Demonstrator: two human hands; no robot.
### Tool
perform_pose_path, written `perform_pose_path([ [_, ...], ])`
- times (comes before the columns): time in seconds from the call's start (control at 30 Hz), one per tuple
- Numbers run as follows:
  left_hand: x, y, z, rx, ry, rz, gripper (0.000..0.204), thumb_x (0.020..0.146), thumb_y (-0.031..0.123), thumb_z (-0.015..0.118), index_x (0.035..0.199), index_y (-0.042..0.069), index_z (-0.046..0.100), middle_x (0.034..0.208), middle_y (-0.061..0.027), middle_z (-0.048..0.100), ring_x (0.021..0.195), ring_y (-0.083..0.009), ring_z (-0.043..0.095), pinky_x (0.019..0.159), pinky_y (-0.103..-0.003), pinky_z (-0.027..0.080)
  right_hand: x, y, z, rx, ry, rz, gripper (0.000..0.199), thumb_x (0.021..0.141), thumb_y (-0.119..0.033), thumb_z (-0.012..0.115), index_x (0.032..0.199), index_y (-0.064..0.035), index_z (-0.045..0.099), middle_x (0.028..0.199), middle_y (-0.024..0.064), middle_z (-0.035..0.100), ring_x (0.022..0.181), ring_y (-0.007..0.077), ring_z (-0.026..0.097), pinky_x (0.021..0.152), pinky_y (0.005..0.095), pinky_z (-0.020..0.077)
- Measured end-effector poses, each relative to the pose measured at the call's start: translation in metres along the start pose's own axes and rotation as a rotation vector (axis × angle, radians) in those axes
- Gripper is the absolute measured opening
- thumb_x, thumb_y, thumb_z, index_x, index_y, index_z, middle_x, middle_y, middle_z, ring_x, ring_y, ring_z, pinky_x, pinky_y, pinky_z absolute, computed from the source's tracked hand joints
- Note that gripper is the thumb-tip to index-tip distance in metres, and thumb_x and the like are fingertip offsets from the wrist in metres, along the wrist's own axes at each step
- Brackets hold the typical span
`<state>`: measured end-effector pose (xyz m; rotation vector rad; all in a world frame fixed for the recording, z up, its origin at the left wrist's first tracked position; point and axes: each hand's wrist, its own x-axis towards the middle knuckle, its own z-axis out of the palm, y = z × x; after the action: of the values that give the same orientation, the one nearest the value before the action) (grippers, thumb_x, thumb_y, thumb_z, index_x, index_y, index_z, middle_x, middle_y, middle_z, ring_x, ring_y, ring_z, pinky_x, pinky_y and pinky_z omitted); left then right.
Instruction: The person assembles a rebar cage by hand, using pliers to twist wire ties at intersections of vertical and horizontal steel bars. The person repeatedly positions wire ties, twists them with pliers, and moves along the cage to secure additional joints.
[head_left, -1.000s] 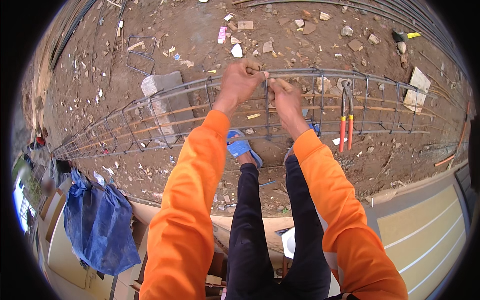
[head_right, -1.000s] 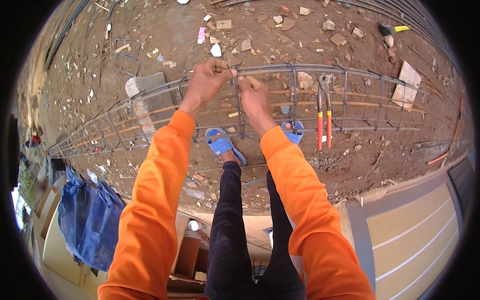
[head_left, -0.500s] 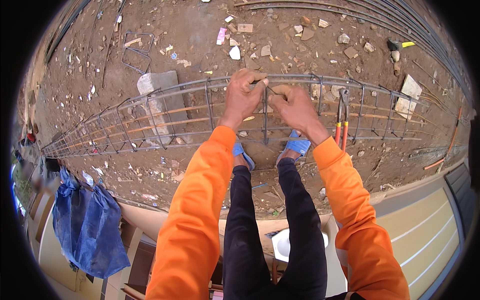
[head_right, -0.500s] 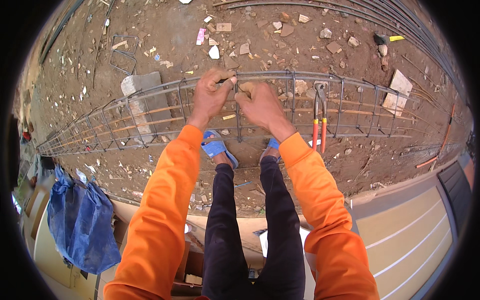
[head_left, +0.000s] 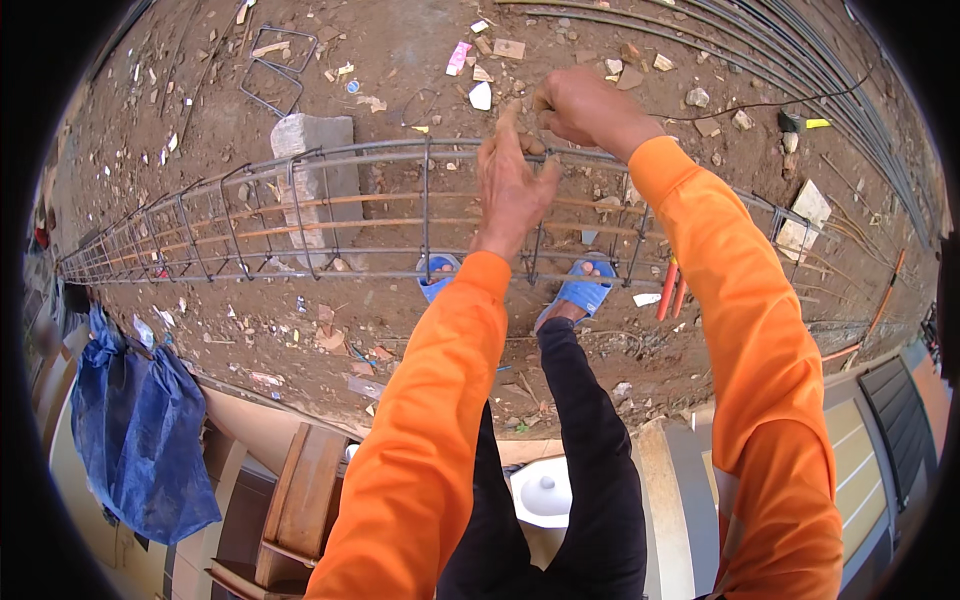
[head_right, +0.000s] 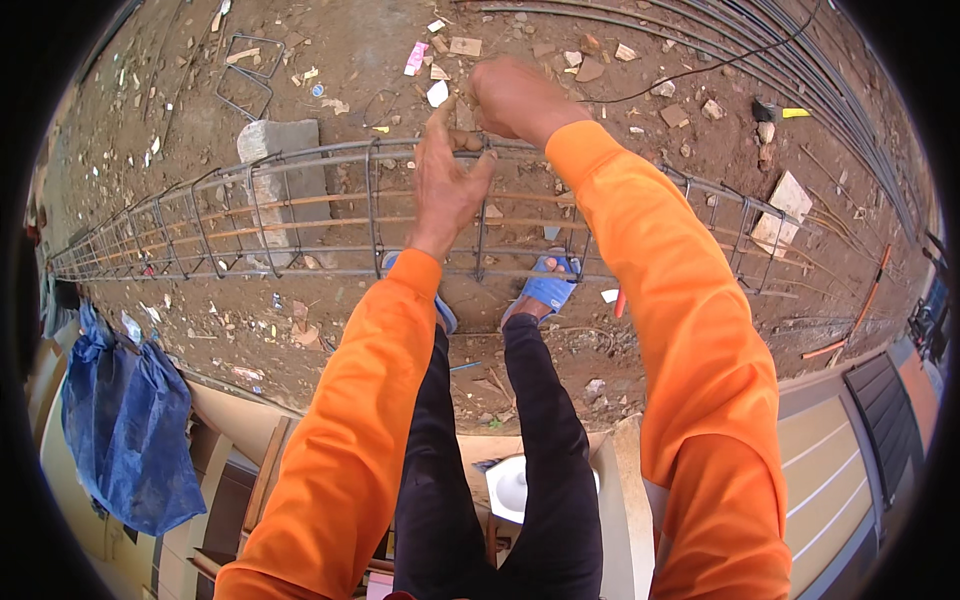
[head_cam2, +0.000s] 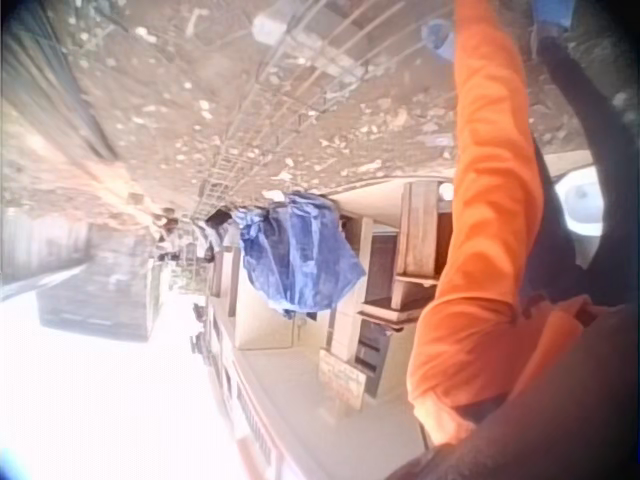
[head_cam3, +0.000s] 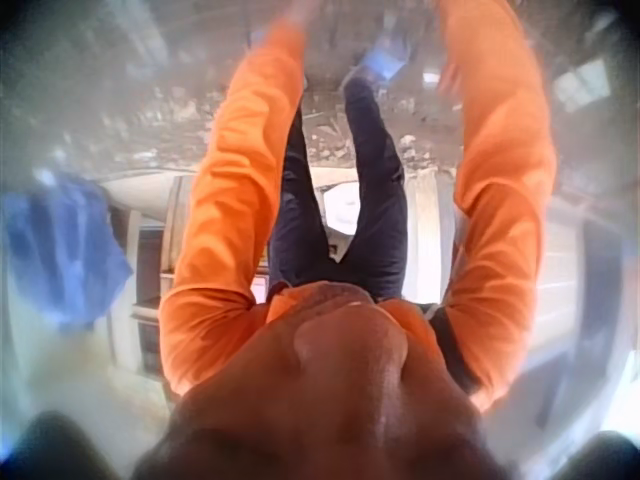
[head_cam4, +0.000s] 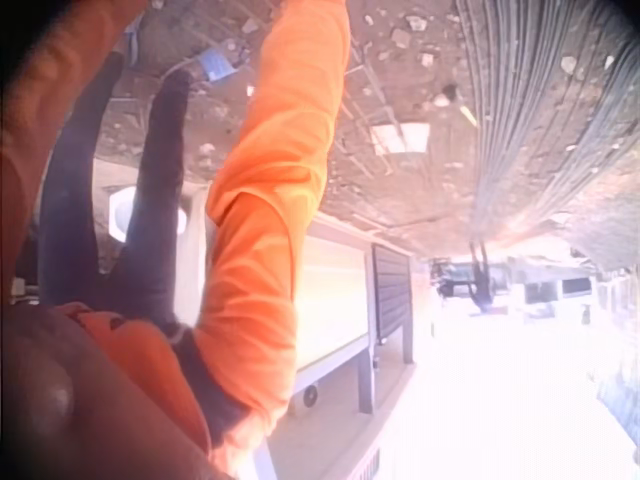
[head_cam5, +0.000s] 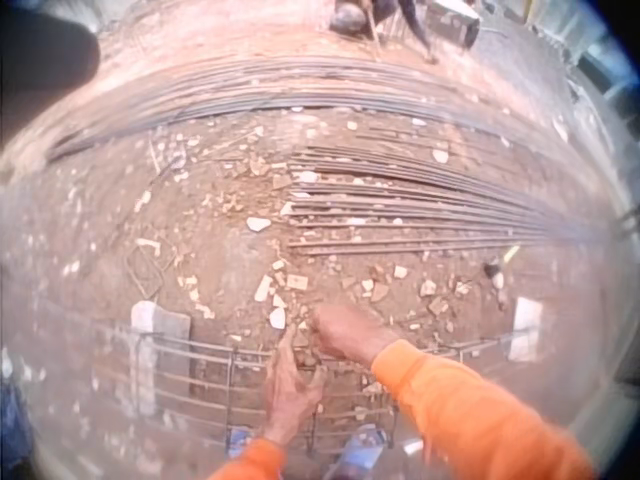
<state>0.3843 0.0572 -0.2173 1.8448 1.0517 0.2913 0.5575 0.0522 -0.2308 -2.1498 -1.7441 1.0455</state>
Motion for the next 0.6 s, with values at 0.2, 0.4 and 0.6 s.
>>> perform_pose_path([
  [0.2, -0.005, -0.016, 0.011, 0.148, 0.061, 0.162, 0.055, 0.082, 0.014, 0.071, 0.130, 0.003, 0.047, 0.089, -0.0093, 0.066, 0.097, -0.0273, 0.058, 0.090, -0.042, 0.041, -0.007, 0.008, 0.004, 0.107, -0.087, 0.259, 0.016, 0.073, -0.008, 0.060, 0.083, 0.0023, 0.068, 0.080, 0.0272, 0.065, 0.079, 0.0425, 0.065, 0.074, 0.0451, 0.0532],
  [0.4, 0.001, -0.010, 0.018, 0.147, 0.144, 0.142, 0.032, 0.085, 0.015, 0.067, 0.113, 0.005, 0.055, 0.081, -0.0102, 0.067, 0.077, -0.0292, 0.063, 0.086, -0.041, 0.042, -0.083, -0.002, 0.020, 0.490, 0.041, 0.541, 0.020, 0.080, -0.017, 0.068, 0.081, 0.0036, 0.069, 0.069, 0.0214, 0.066, 0.066, 0.0323, 0.067, 0.064, 0.0406, 0.0535],
  [0.6, 0.013, 0.018, -0.003, 0.044, -0.102, -0.266, 0.041, 0.082, 0.024, 0.072, 0.112, 0.004, 0.054, 0.089, -0.0121, 0.069, 0.086, -0.0275, 0.066, 0.076, -0.041, 0.049, -0.153, -0.090, 0.047, 1.654, 0.258, 0.827, 0.027, 0.089, -0.017, 0.066, 0.108, 0.0018, 0.067, 0.090, 0.0135, 0.066, 0.079, 0.0185, 0.065, 0.068, 0.0343, 0.0517],
])
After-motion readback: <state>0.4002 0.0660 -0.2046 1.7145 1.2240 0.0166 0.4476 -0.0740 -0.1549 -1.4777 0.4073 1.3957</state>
